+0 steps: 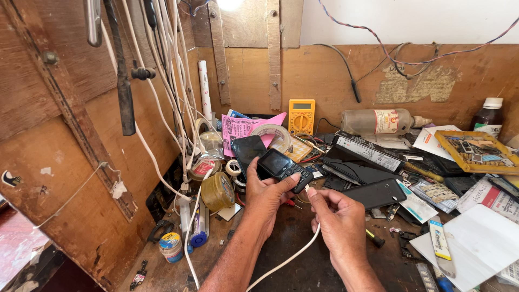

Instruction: The person uses a screwdriver to remove screws from the back of a black mobile phone, removes the back cover, and then connects a white charging cable to the phone. The phone screen lights up, indicating it is charging.

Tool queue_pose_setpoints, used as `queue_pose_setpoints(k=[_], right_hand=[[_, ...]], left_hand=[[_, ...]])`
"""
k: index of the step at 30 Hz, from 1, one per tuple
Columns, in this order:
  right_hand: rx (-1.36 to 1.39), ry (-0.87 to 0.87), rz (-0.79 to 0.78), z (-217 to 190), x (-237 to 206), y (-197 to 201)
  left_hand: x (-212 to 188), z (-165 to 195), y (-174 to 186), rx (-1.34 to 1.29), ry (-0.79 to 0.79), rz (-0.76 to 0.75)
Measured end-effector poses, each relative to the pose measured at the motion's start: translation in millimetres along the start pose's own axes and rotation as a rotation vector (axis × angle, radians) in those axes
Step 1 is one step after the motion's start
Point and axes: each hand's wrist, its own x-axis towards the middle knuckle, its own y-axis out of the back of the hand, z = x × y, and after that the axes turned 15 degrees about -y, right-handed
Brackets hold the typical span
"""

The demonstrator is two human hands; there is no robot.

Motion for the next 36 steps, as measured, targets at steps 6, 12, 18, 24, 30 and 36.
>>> queue_pose_setpoints(k=[6,12,18,24,30,36], right_hand=[[-0.015,-0.109,-0.074,1,4,4],[-0.019,-0.163,-0.159,6,10,10],[-0.006,-0.147,-0.16,7,12,10],[-0.013,-0.097,-0.056,9,9,7],[0.104,-0.06,-0.057,11,14,9],[0.179,-0.001,-0.042,3,17,2]], left_hand=[[1,2,12,0.039,-0.08,-0.117],[-1,1,20,0.027,-0.142,-0.176],[-1,-2,16,0.038,-0.15,-0.158],[2,7,4,0.023,-0.035,-0.039],[22,24,0,-0.234,0.059,-0.044],[35,32,4,-0.326,0.159,-0.111]])
